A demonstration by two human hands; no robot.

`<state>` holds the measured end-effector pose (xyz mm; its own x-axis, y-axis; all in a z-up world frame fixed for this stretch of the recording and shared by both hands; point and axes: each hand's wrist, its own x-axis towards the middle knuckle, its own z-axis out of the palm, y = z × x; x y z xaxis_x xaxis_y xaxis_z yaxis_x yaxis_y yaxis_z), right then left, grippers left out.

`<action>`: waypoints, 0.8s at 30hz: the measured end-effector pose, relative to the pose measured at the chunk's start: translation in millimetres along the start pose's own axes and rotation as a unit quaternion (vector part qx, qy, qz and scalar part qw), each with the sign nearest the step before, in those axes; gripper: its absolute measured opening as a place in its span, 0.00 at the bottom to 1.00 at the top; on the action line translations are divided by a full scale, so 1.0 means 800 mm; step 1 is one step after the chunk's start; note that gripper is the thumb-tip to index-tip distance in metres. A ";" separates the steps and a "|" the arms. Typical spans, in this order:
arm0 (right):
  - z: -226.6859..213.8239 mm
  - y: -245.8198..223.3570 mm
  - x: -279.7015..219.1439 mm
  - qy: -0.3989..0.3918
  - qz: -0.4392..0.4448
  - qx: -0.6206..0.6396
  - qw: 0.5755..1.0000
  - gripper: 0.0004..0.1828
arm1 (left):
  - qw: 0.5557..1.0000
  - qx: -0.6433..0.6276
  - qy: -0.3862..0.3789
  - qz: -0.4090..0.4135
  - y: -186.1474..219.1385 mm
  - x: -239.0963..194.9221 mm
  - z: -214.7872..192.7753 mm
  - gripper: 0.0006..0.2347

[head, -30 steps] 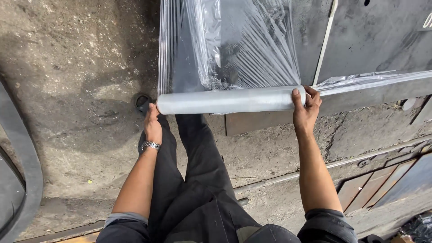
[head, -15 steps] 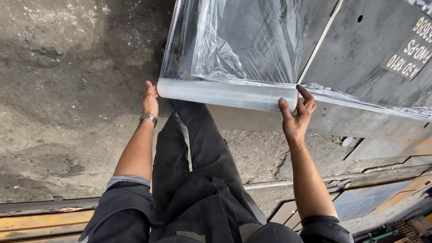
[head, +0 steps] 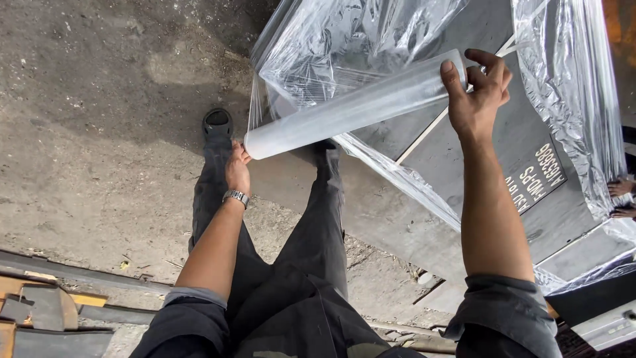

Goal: The recorder is wrapping large black metal sheets with clear plastic stretch wrap.

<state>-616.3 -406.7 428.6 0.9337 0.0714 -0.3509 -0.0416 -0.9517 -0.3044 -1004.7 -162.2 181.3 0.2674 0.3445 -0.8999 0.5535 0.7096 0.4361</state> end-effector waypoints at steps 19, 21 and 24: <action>0.142 0.282 -0.058 -0.183 0.184 0.289 0.922 0.61 | 0.950 0.124 0.192 0.213 0.012 -0.126 0.003 0.13; 0.145 0.297 -0.103 -0.165 0.208 0.354 0.897 0.55 | 0.954 0.137 0.163 0.211 0.026 -0.114 -0.006 0.13; 0.136 0.327 -0.146 -0.194 0.228 0.325 0.897 0.52 | 0.946 0.220 0.177 0.161 0.066 -0.141 0.017 0.15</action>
<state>-774.8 -631.5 293.8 0.5780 -0.0623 -0.8137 -0.7044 -0.5415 -0.4589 -994.9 -171.6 305.6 0.2406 0.7381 -0.6303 0.7838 0.2352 0.5747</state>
